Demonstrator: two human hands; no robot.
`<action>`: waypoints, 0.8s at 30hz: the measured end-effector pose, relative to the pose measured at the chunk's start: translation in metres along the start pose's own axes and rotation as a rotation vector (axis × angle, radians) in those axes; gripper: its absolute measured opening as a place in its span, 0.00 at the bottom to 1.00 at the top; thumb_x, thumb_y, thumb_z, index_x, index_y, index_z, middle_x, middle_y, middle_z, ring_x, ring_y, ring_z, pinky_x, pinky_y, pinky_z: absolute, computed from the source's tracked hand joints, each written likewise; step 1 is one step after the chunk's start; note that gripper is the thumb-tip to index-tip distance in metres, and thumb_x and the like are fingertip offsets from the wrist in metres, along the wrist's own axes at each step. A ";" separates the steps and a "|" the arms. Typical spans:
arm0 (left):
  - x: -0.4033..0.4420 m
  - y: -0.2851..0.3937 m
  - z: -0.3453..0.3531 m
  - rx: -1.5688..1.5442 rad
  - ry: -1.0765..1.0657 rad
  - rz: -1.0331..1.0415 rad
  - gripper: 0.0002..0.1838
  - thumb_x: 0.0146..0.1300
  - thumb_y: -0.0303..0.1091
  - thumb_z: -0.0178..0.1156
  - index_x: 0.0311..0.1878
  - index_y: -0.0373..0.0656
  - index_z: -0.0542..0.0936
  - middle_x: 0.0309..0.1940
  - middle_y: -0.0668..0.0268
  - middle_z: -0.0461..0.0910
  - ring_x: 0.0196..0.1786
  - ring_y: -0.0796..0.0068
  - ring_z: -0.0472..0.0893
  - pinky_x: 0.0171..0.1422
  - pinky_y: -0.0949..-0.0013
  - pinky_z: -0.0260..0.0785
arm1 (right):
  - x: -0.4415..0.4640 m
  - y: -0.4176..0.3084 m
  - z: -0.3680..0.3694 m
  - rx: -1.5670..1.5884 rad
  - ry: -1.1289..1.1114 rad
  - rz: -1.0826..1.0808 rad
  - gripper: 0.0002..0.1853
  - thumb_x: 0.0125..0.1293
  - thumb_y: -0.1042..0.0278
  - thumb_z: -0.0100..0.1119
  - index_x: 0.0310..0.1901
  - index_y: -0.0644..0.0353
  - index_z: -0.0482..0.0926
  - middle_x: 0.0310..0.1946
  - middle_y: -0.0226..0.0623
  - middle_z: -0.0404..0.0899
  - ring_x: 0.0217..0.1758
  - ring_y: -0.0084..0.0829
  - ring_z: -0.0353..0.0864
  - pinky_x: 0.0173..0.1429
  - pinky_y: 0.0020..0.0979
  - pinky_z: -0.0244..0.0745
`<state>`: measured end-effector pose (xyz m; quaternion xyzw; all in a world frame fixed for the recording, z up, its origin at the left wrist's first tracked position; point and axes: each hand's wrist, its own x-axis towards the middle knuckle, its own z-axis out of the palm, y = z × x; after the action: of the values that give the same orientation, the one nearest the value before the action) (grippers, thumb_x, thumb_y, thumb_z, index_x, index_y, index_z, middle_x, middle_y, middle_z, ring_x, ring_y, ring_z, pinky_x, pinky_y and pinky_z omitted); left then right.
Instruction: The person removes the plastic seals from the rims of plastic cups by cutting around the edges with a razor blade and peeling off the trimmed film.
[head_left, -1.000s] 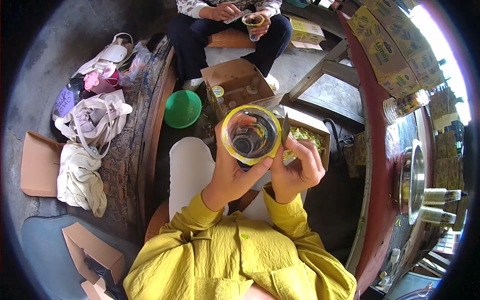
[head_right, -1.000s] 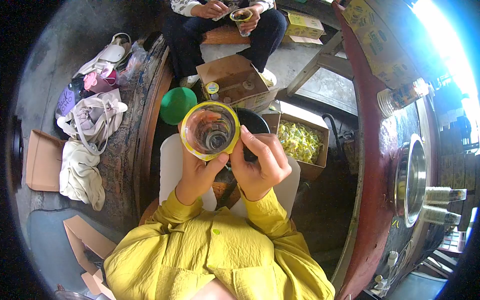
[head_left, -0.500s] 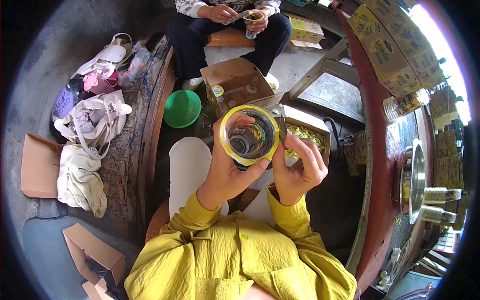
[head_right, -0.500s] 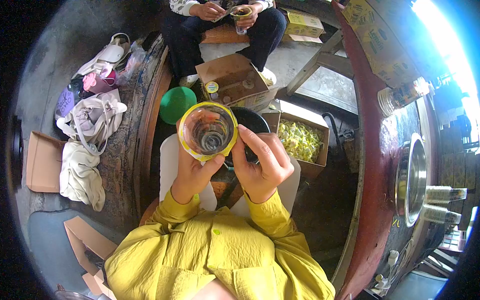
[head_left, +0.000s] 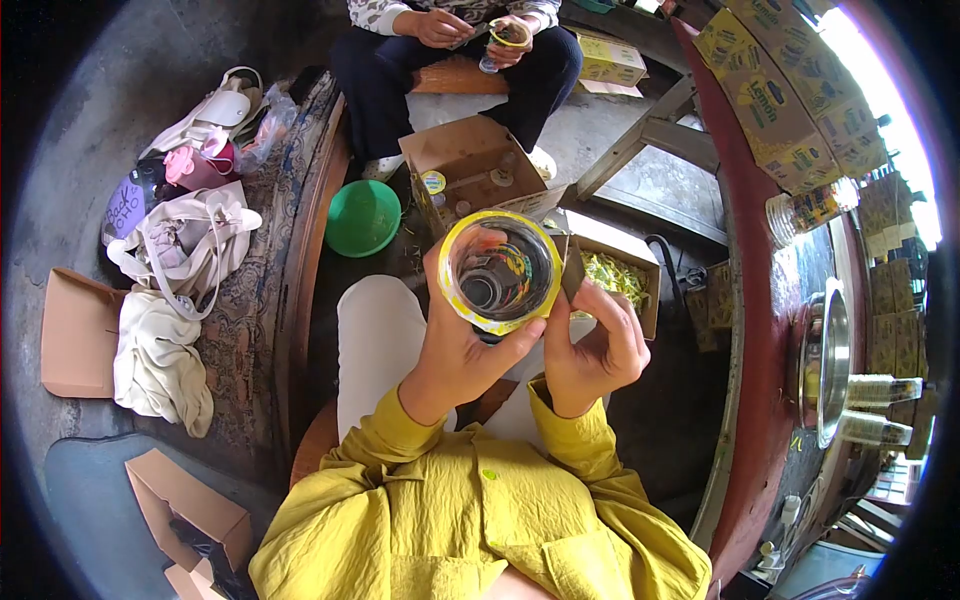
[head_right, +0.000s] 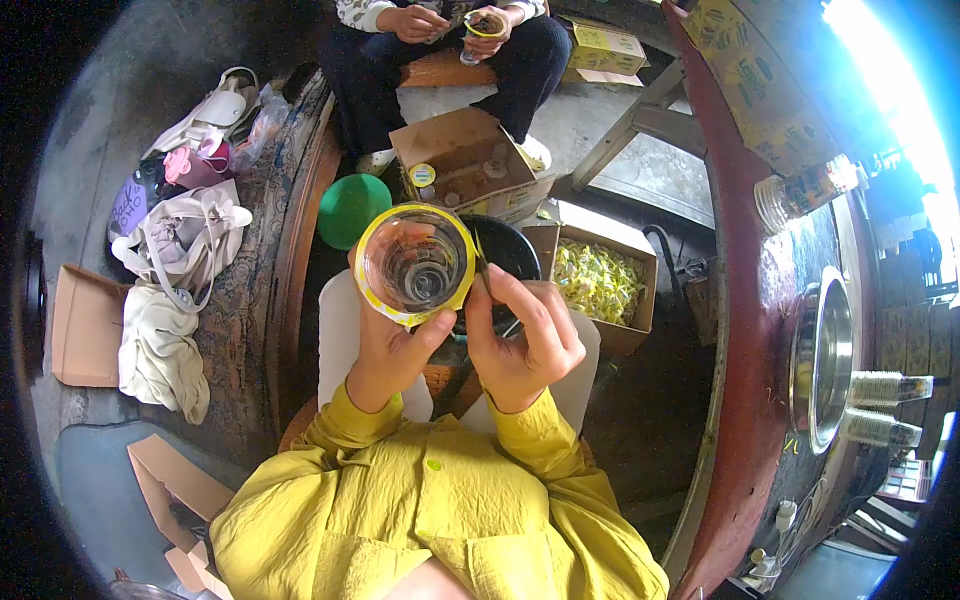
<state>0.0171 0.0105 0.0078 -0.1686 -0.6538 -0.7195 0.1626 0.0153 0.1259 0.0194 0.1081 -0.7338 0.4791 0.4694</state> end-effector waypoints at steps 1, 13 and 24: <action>0.000 0.000 0.000 -0.005 0.005 -0.007 0.40 0.45 0.28 0.64 0.59 0.34 0.52 0.52 0.55 0.59 0.57 0.66 0.64 0.61 0.66 0.55 | -0.001 0.000 0.000 -0.012 0.017 -0.006 0.15 0.38 0.86 0.65 0.31 0.62 0.80 0.20 0.35 0.77 0.20 0.26 0.75 0.26 0.21 0.68; -0.002 0.001 0.002 0.058 -0.013 0.017 0.40 0.46 0.30 0.65 0.59 0.33 0.52 0.52 0.55 0.60 0.56 0.66 0.65 0.60 0.66 0.57 | -0.001 0.000 -0.001 -0.070 -0.010 -0.055 0.16 0.37 0.87 0.64 0.32 0.61 0.81 0.19 0.34 0.76 0.20 0.26 0.74 0.25 0.22 0.68; 0.000 0.002 -0.001 0.062 -0.078 0.019 0.40 0.43 0.30 0.66 0.58 0.34 0.55 0.50 0.56 0.62 0.54 0.66 0.67 0.59 0.66 0.59 | 0.008 0.004 -0.003 -0.006 -0.027 -0.037 0.15 0.38 0.86 0.64 0.32 0.61 0.81 0.18 0.34 0.75 0.19 0.24 0.73 0.25 0.21 0.67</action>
<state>0.0183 0.0093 0.0093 -0.1978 -0.6799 -0.6903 0.1489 0.0103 0.1327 0.0236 0.1268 -0.7393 0.4667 0.4685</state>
